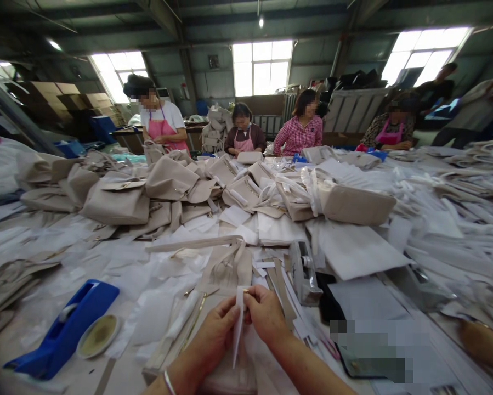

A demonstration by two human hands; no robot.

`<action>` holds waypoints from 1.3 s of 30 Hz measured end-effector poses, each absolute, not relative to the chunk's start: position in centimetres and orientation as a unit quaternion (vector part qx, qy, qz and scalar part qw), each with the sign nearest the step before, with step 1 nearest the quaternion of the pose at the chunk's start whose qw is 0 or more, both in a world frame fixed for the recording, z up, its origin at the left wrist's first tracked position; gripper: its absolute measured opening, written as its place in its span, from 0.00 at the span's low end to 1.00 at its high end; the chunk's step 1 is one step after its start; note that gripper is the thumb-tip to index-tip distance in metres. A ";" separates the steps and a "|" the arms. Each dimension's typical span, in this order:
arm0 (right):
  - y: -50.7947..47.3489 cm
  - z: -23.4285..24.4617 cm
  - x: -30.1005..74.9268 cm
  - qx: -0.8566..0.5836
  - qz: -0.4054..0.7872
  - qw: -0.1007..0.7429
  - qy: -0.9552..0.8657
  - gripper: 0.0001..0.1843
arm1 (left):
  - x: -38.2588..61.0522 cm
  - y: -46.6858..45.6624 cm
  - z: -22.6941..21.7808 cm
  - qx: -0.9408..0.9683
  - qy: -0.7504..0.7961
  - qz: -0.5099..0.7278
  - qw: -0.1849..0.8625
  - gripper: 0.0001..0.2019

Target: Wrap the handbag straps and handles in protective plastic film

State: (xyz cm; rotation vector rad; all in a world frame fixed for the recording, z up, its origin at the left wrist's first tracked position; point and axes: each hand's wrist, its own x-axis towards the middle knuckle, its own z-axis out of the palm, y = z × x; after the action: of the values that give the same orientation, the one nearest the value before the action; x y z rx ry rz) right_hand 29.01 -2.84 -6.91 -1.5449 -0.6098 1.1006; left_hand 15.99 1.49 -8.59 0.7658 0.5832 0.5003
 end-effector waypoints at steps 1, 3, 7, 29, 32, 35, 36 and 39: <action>-2.9 -7.2 29.0 -0.659 0.454 0.540 -0.262 0.14 | 16.0 1.5 -8.8 0.369 0.285 0.235 0.853 0.23; -3.0 -7.5 29.0 -0.681 0.418 0.527 -0.290 0.13 | 16.2 1.4 -8.9 0.381 0.306 0.223 0.843 0.24; -3.2 -7.1 29.5 -0.720 0.297 0.483 -0.400 0.09 | 16.6 1.1 -8.7 0.405 0.314 0.207 0.834 0.22; -3.8 -3.4 34.7 -0.466 0.097 0.325 -0.817 0.11 | 15.7 1.4 -7.1 0.478 0.275 0.162 0.819 0.21; -4.1 -4.1 34.6 -0.477 0.113 0.368 -0.790 0.09 | 15.8 1.5 -7.1 0.507 0.291 0.190 0.789 0.21; -4.3 -4.4 34.5 -0.478 0.113 0.389 -0.780 0.08 | 15.9 1.8 -7.0 0.552 0.304 0.207 0.749 0.19; -4.4 -4.4 34.5 -0.476 0.114 0.387 -0.781 0.08 | 16.0 1.9 -7.1 0.570 0.310 0.205 0.733 0.19; -4.6 -4.5 34.4 -0.476 0.116 0.372 -0.788 0.10 | 16.1 2.1 -7.3 0.614 0.340 0.190 0.686 0.19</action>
State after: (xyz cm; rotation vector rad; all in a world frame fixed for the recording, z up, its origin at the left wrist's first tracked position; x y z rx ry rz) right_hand 34.43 -4.58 -4.47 -1.2209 -2.0203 0.2977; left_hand 16.09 2.09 -7.32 1.3759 0.7619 0.4251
